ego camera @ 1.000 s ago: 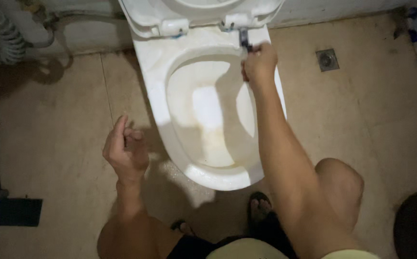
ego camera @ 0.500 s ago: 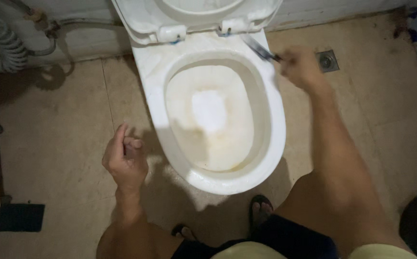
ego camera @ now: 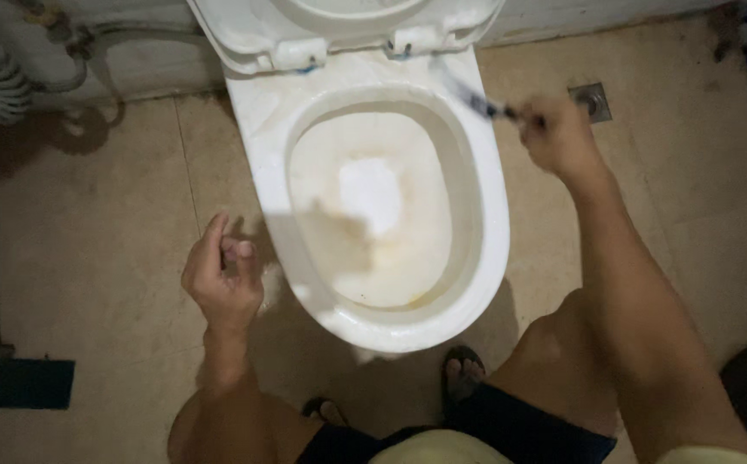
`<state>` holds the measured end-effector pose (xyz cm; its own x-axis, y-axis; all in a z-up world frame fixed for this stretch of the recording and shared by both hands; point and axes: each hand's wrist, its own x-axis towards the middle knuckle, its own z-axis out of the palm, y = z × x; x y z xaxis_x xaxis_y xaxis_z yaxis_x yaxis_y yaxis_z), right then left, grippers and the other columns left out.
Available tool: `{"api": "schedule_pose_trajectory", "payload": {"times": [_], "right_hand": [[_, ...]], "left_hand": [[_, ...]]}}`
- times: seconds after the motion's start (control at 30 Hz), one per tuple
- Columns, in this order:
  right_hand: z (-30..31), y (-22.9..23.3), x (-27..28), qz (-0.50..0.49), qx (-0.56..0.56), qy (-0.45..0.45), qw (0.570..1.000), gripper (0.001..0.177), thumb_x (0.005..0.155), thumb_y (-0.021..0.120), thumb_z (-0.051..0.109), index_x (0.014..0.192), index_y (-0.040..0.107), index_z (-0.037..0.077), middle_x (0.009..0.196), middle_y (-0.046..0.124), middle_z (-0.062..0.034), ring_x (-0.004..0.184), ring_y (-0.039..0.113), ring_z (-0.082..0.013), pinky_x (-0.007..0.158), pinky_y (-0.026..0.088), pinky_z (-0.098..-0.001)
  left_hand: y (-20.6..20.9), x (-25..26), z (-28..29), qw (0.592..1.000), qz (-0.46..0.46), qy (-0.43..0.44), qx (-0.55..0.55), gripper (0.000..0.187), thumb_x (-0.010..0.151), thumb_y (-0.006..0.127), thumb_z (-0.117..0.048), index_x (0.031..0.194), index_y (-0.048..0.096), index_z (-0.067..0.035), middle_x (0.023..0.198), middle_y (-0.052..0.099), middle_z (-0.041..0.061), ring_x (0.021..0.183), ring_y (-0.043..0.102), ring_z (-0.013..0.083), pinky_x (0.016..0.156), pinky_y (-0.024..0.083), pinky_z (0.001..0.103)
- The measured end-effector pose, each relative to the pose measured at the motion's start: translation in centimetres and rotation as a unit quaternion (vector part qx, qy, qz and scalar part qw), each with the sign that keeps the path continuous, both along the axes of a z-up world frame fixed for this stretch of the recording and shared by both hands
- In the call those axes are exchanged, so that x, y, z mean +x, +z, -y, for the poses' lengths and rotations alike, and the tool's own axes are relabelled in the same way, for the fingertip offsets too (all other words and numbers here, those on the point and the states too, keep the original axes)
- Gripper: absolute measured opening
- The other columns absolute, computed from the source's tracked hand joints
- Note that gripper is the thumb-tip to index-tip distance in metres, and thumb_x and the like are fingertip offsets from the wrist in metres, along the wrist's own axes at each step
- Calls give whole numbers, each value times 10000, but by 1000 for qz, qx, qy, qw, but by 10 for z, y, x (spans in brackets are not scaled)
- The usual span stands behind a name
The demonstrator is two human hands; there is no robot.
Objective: The person scrubs the inside of a toilet bowl with a small brush, then uses a long-handled toilet brush to scrub the bowl and the floor around the base. The task involves repeated scrubbing motions and tool switching.
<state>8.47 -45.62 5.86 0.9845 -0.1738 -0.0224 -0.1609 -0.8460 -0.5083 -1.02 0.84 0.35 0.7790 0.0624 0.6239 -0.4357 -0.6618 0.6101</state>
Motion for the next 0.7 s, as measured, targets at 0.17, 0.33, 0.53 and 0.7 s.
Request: {"api": "schedule_pose_trajectory", "payload": {"times": [0.17,0.33,0.53,0.7], "right_hand": [[-20,17,-3,54,-29,35,998,299,916,583,-46,1142,730,84,900,707,-109,717,639,-208,603,508,-347],[-8,34,-9,117,-90,112,983,191,1006,636,-1,1164,726,59,1019,706,-150,872,661,-259,765,522,-368],[-34,5,53,187,-30,202,961,218,952,665,-21,1145,743,44,1029,697,-157,893,648,-303,788,510,-408],[-12,1,38,124,-64,168,976,132,947,690,-3,1067,735,31,997,698,-158,855,652,-267,776,537,-386]], "left_hand": [[-4,5,2,1000,13,-21,6,403,1028,621,-241,1272,623,80,770,636,67,676,588,155,617,484,304],[-2,0,-6,999,24,-23,-12,357,1023,648,-118,1331,596,55,816,650,60,735,614,156,695,509,319],[-4,1,-3,999,39,-19,1,384,1011,636,-172,1298,599,80,782,628,64,699,581,159,632,483,305],[0,-3,-14,999,49,3,7,354,1061,605,-192,1314,600,55,852,628,82,724,588,154,635,488,287]]}}
